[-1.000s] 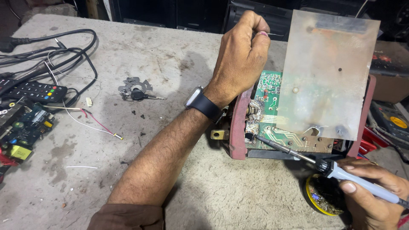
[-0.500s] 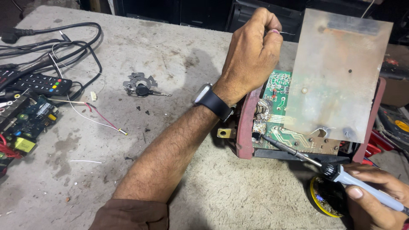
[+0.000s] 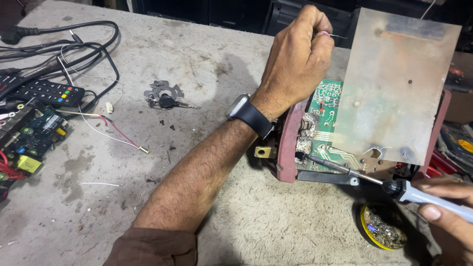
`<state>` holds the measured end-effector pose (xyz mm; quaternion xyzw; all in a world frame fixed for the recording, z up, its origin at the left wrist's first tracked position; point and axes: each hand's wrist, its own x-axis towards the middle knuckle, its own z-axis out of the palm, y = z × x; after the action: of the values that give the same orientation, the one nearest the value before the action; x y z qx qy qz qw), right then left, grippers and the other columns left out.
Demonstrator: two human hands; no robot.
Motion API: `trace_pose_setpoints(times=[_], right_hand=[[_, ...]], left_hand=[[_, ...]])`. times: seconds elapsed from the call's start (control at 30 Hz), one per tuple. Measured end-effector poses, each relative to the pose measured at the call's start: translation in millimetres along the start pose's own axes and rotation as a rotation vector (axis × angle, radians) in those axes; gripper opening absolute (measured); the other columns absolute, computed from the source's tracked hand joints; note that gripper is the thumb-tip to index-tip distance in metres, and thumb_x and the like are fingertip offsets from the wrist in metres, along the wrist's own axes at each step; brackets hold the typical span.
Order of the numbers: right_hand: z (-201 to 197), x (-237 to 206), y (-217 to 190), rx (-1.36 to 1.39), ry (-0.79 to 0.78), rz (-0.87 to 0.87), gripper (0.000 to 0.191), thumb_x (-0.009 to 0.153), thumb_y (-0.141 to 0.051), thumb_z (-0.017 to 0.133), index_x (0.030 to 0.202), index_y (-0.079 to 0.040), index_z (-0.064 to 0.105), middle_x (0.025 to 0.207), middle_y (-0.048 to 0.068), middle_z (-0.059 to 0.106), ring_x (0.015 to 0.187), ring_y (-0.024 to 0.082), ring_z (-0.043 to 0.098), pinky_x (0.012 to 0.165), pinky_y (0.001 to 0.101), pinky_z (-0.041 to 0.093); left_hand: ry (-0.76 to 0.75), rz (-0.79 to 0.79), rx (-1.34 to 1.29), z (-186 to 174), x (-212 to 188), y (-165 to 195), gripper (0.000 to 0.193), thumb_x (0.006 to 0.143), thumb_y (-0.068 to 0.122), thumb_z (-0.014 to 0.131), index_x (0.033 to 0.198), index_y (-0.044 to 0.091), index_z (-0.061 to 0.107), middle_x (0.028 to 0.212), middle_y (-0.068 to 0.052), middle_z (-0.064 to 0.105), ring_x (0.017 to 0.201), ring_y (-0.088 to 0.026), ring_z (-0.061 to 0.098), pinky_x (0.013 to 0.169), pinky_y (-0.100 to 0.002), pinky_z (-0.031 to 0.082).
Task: The person uses a soldering iron and solder wire to reflow or attach components on a green circuit board clamped in a holder. They repeatedly apply heat and solder to specific points, briefly retrieve a flashlight and a small box from under the table, then resume soldering.
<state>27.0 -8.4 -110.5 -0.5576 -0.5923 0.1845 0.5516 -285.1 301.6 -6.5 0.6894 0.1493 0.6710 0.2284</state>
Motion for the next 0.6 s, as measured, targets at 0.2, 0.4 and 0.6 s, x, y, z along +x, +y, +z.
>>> trace_pose_setpoints(times=[0.2, 0.4, 0.6], right_hand=[[-67.5, 151.2, 21.6, -0.179, -1.028, 0.001, 0.032, 0.092, -0.025, 0.066, 0.114, -0.005, 0.079, 0.102, 0.012, 0.078, 0.092, 0.025, 0.078, 0.086, 0.0412, 0.068], [-56.4, 252.7, 27.3, -0.548, -0.599, 0.096, 0.026, 0.095, -0.021, 0.066, 0.113, -0.004, 0.074, 0.104, 0.013, 0.074, 0.097, 0.026, 0.075, 0.092, 0.0417, 0.065], [-29.8, 163.6, -13.1, -0.259, -0.058, -0.182, 0.020, 0.099, -0.017, 0.065, 0.113, -0.003, 0.068, 0.106, 0.014, 0.069, 0.101, 0.026, 0.072, 0.098, 0.0423, 0.062]], left_hand=[[-0.033, -0.039, -0.022, -3.2, -0.2, 5.5, 0.004, 0.097, 0.006, 0.052, 0.094, 0.006, 0.056, 0.076, 0.000, 0.060, 0.064, -0.008, 0.060, 0.058, -0.030, 0.050], [-0.059, -0.028, -0.041, -5.2, 0.1, 7.7, 0.005, 0.099, 0.005, 0.050, 0.097, 0.006, 0.055, 0.077, 0.000, 0.060, 0.065, -0.008, 0.060, 0.060, -0.030, 0.051], [-0.041, 0.005, -0.057, -2.3, -1.2, 6.0, 0.004, 0.097, 0.005, 0.050, 0.098, 0.006, 0.054, 0.082, 0.000, 0.061, 0.069, -0.008, 0.062, 0.062, -0.029, 0.055]])
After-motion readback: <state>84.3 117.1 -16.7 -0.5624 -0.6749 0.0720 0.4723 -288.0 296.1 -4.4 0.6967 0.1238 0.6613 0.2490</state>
